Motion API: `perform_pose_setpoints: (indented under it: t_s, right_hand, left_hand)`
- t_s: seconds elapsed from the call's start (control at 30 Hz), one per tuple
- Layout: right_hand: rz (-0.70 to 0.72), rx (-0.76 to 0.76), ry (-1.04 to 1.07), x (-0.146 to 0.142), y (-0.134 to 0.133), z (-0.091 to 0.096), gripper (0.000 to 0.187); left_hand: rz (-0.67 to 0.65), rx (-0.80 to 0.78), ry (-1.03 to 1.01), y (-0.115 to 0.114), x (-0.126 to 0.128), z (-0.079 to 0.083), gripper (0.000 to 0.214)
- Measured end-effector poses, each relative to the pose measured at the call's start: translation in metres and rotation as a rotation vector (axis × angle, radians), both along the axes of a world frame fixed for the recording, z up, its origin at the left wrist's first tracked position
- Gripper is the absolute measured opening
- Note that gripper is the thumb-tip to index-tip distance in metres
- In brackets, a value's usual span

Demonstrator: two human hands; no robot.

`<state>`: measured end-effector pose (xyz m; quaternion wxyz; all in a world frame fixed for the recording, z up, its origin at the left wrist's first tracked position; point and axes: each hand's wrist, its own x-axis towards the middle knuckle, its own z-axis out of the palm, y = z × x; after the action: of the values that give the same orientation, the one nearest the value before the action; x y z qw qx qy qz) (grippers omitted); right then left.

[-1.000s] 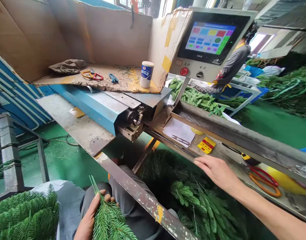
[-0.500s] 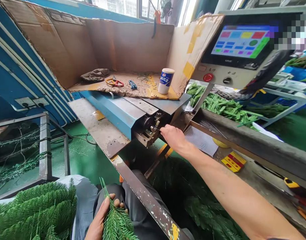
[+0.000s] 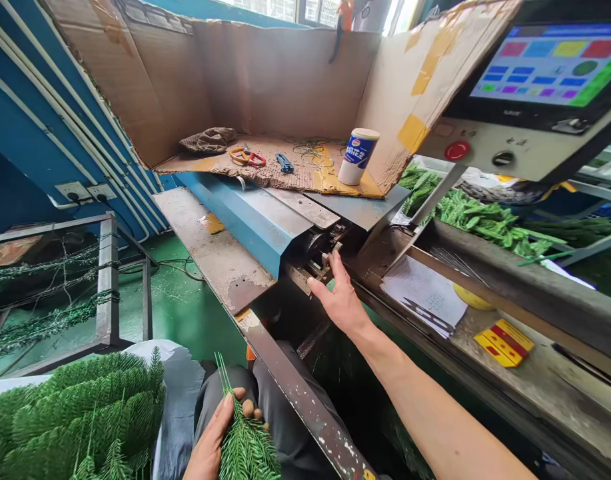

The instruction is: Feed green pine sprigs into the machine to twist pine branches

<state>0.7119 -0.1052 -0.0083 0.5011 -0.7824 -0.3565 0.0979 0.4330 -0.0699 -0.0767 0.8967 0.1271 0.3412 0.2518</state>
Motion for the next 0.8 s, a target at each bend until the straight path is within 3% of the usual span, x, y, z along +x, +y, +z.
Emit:
perform_pose_setpoints:
  t_s: [0.17,0.3,0.37,0.47,0.5,0.57,0.7,0.8]
  right_hand:
    - [-0.009,-0.023,-0.017,-0.005,-0.001,0.002,0.085]
    - [0.027,-0.045,-0.038,-0.057,-0.019,0.016,0.08]
    - [0.222,-0.118,0.078,-0.094,-0.032,0.023,0.067]
    - [0.625,-0.258,0.205,-0.142,-0.048,0.026,0.056]
    - [0.674,-0.274,0.177,-0.154,-0.052,0.025,0.057]
    - [0.639,-0.239,0.049,-0.169,-0.057,0.022,0.056]
    - [0.478,-0.112,-0.204,-0.165,-0.067,0.022,0.052]
    - [0.514,-0.15,-0.35,-0.126,-0.081,0.036,0.05]
  left_hand:
    - [0.002,-0.066,0.086,0.001,-0.001,0.008,0.021]
    - [-0.003,-0.137,0.159,-0.002,0.002,0.039,0.022]
    - [0.025,-0.135,0.114,-0.004,0.005,0.055,0.025]
    - [0.095,-0.064,0.031,-0.009,0.012,0.072,0.029]
    - [0.115,-0.041,0.022,-0.01,0.015,0.075,0.03]
    - [0.144,-0.011,0.02,-0.014,0.023,0.081,0.03]
    - [0.128,-0.021,-0.071,-0.025,0.041,0.097,0.024]
    - [0.005,-0.002,-0.139,-0.033,0.051,0.107,0.027]
